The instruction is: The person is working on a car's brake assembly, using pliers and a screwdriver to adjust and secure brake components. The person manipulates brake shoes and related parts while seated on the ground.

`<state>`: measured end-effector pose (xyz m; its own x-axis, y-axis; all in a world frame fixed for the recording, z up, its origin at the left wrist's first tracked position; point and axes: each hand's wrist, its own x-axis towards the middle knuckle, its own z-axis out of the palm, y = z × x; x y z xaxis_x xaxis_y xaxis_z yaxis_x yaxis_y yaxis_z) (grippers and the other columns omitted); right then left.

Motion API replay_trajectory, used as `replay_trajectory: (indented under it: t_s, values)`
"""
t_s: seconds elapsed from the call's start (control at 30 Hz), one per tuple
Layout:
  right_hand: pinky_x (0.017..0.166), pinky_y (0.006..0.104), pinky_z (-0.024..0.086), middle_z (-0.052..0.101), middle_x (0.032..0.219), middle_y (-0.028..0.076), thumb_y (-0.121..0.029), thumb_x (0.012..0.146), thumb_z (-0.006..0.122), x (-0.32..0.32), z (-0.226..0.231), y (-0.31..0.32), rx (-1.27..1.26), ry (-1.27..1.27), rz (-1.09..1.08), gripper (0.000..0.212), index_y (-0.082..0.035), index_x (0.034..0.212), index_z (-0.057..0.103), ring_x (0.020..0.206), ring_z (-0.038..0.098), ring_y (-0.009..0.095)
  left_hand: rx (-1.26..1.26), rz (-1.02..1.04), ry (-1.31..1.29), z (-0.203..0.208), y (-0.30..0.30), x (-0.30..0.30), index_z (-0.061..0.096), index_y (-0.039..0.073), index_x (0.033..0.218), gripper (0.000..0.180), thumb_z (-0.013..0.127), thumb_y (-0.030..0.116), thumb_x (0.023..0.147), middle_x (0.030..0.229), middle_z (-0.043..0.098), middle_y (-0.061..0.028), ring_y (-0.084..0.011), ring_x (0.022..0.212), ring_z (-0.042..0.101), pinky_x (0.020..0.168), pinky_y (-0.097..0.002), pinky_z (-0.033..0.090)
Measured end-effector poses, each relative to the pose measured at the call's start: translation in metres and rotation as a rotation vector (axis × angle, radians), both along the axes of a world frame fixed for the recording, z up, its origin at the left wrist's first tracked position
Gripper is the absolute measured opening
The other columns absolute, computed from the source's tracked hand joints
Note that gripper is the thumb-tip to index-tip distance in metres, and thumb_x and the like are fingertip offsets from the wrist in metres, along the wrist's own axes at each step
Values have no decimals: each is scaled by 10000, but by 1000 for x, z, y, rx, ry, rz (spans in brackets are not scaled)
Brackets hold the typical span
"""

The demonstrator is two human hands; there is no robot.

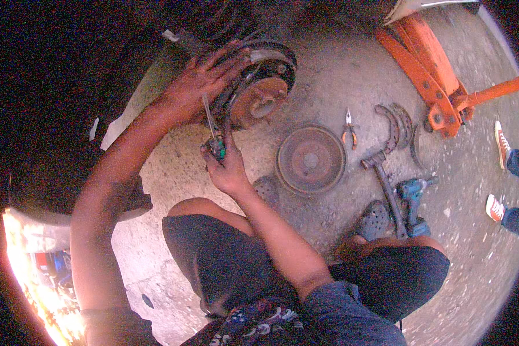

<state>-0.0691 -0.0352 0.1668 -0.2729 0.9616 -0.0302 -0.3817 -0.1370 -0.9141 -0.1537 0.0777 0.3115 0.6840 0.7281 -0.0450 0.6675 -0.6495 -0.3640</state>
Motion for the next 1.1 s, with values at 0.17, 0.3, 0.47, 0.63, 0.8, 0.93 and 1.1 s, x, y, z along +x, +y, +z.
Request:
replay_trajectory:
  t_s: [0.17,0.3,0.47,0.63,0.8,0.93,1.1]
  values:
    - [584,313,482,612,798,67,-109,893,625,4,-3,12,146,-189,-75,457,-25,1310,458,650,580,137,130,-202,98,-6,6,-13,281,223,1517,1094,826,342,576,1601,206,-45,-320,1469,187,1163,-599,148]
    - [601,352,486,620,758,97,-142,876,643,14,3,15,142,-291,-19,339,-5,1169,541,647,601,168,186,204,-177,-26,-48,-22,519,214,1336,718,774,228,665,1508,352,-78,-300,1396,313,1126,-602,215]
    - [700,393,495,651,811,149,-158,835,650,38,22,28,253,-309,1,288,-4,1069,589,736,634,259,58,1099,-1392,-113,-125,5,656,48,1032,217,670,86,819,1070,644,-153,-258,928,630,814,-392,503]
    - [670,378,494,655,807,139,-193,836,661,72,29,62,428,-655,264,226,-5,958,631,706,633,216,42,931,-1732,-161,-110,29,640,-14,854,222,699,198,876,774,650,-141,-207,724,624,682,-339,498]
    - [657,334,486,662,815,117,-169,831,685,88,55,83,619,-886,347,212,-3,939,610,702,608,175,148,1099,-1597,-148,-105,33,621,-9,804,173,679,140,870,791,679,-116,-170,728,639,665,-321,497]
    - [661,300,481,669,825,63,-143,827,733,117,74,116,766,-900,268,208,-22,946,612,716,595,125,-120,1145,-1530,-151,-94,9,652,-3,845,458,664,451,903,661,661,-73,-152,610,630,613,-324,513]
    - [680,295,475,653,823,14,-205,796,800,148,76,175,876,-1037,-221,281,-33,939,630,734,573,125,-482,1145,-1712,-156,-90,11,636,13,1044,512,608,509,917,913,684,-107,-187,831,657,738,-337,531]
